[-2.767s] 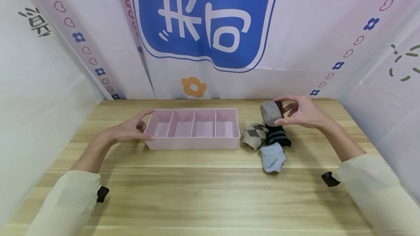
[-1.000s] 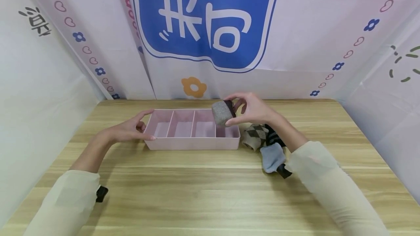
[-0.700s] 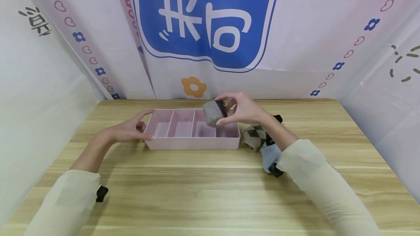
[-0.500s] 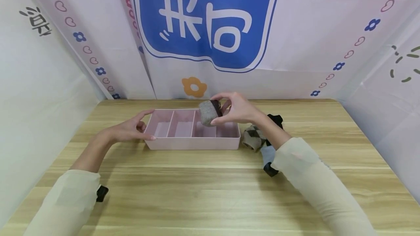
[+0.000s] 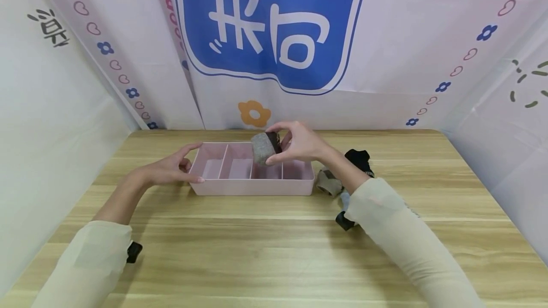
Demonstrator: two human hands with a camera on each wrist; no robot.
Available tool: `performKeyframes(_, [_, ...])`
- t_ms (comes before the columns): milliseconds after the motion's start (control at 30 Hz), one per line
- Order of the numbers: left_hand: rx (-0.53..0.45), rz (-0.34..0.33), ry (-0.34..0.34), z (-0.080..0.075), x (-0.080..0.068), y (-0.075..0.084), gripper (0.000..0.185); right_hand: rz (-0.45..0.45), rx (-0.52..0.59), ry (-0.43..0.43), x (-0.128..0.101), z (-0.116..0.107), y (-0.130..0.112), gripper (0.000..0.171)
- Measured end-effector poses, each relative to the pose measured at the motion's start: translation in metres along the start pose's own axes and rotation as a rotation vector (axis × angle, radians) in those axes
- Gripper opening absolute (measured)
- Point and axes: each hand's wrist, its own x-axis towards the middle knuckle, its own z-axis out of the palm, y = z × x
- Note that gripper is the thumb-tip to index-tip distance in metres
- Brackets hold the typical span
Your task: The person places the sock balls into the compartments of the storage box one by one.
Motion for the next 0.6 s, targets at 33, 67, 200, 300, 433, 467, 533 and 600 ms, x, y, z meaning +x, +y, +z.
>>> performKeyframes(33, [-0.002,0.001,0.0,0.0,0.0,0.0,0.11,0.0,0.003,0.0,0.001,0.001,-0.001,0.074])
performKeyframes(67, [-0.005,0.0,0.0,0.0,0.001,0.0,0.11,-0.001,0.006,0.001,0.001,0.002,-0.001,0.074])
performKeyframes(200, [-0.015,0.006,-0.001,0.0,0.001,0.001,0.11,-0.006,0.02,0.005,0.004,0.007,-0.003,0.073])
performKeyframes(300, [-0.018,0.004,-0.005,-0.001,0.001,0.0,0.109,-0.009,0.021,0.006,0.007,0.011,-0.004,0.073])
performKeyframes(433, [-0.011,0.002,-0.002,0.0,0.0,-0.003,0.108,-0.008,0.022,0.006,0.01,0.015,-0.006,0.073])
performKeyframes(467, [-0.01,0.001,0.0,0.0,0.0,-0.003,0.108,-0.008,0.02,0.006,0.01,0.016,-0.006,0.073])
performKeyframes(533, [-0.014,0.006,0.001,0.0,0.001,-0.004,0.108,-0.006,0.016,0.009,0.011,0.016,-0.007,0.072])
performKeyframes(600, [-0.023,0.014,-0.001,0.001,0.002,-0.004,0.108,-0.003,0.009,0.01,0.012,0.016,-0.007,0.072])
